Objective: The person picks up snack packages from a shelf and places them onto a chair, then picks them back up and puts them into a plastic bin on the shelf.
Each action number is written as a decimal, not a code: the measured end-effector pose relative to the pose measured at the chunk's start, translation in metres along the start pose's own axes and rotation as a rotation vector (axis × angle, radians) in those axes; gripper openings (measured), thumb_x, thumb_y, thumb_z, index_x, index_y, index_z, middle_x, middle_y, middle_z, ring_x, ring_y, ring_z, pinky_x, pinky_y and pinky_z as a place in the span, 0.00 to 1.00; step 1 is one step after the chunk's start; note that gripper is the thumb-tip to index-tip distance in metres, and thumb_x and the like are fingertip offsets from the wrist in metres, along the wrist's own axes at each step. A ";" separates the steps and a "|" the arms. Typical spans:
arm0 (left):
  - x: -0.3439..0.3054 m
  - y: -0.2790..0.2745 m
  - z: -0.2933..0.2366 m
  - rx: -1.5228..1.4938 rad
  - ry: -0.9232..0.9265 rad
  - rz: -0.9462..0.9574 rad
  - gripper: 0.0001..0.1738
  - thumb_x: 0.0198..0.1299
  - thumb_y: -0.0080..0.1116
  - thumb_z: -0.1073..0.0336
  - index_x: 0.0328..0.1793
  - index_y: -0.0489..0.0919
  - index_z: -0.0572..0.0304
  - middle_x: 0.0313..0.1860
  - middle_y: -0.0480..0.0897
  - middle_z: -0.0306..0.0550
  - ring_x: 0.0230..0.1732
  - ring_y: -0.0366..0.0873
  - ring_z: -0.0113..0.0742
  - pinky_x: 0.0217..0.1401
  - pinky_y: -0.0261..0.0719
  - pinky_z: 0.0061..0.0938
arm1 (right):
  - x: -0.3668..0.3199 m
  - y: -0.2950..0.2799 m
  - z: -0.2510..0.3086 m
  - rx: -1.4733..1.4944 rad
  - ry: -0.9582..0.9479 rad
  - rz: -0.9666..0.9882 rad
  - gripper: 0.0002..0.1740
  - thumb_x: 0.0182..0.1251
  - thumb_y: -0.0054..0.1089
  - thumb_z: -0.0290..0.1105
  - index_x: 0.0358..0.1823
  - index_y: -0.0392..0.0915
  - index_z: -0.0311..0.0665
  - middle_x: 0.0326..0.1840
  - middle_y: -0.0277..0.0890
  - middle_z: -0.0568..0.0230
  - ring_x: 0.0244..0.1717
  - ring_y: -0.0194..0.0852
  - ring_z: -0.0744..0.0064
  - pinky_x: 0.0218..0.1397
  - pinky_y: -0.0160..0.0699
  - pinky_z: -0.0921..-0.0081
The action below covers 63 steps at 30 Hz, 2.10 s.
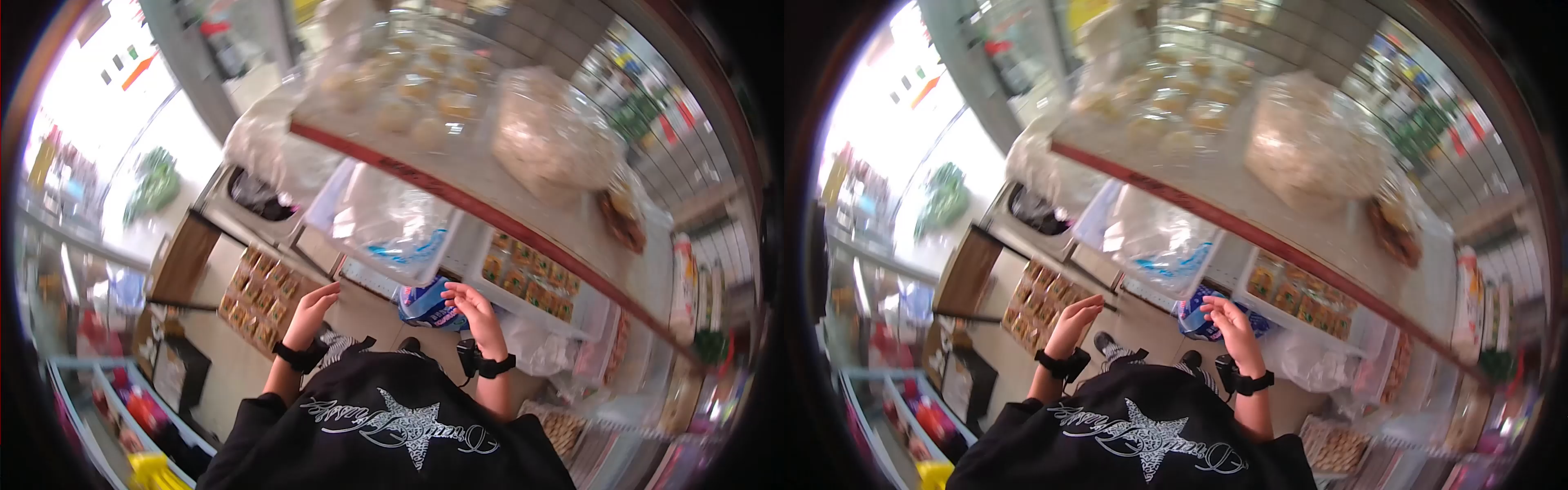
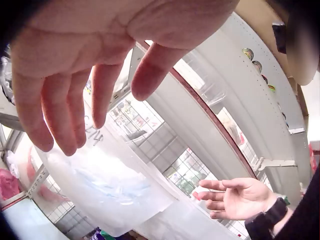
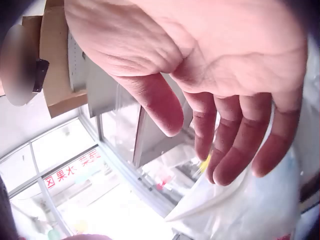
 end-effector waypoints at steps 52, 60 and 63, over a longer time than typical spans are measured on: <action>0.104 -0.321 0.393 0.768 -0.426 -0.528 0.29 0.46 0.50 0.70 0.58 0.65 0.68 0.52 0.70 0.56 0.55 0.65 0.49 0.58 0.64 0.37 | 0.197 0.449 -0.500 0.180 1.273 0.115 0.05 0.63 0.44 0.29 0.39 0.66 0.42 0.36 0.74 0.67 0.35 0.72 0.77 0.38 0.70 0.74; 0.084 -0.291 0.348 0.887 -0.521 -0.551 0.28 0.43 0.55 0.66 0.55 0.69 0.64 0.42 0.74 0.48 0.45 0.70 0.44 0.45 0.69 0.35 | 0.184 0.427 -0.461 -0.043 1.296 0.201 0.05 0.62 0.45 0.33 0.29 0.68 0.48 0.30 0.74 0.74 0.27 0.69 0.81 0.31 0.67 0.80; 0.074 -0.275 0.329 0.860 -0.472 -0.607 0.28 0.43 0.54 0.66 0.55 0.69 0.62 0.42 0.74 0.47 0.45 0.70 0.44 0.46 0.68 0.35 | 0.180 0.408 -0.442 -0.205 1.219 0.276 0.09 0.58 0.48 0.34 0.41 0.70 0.46 0.29 0.73 0.73 0.23 0.68 0.80 0.27 0.66 0.85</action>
Point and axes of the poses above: each hand's wrist, its own x-axis towards the middle knuckle, its own y-axis out of the palm, z = x × y, the point moved 5 cm from there along x, towards the middle knuckle
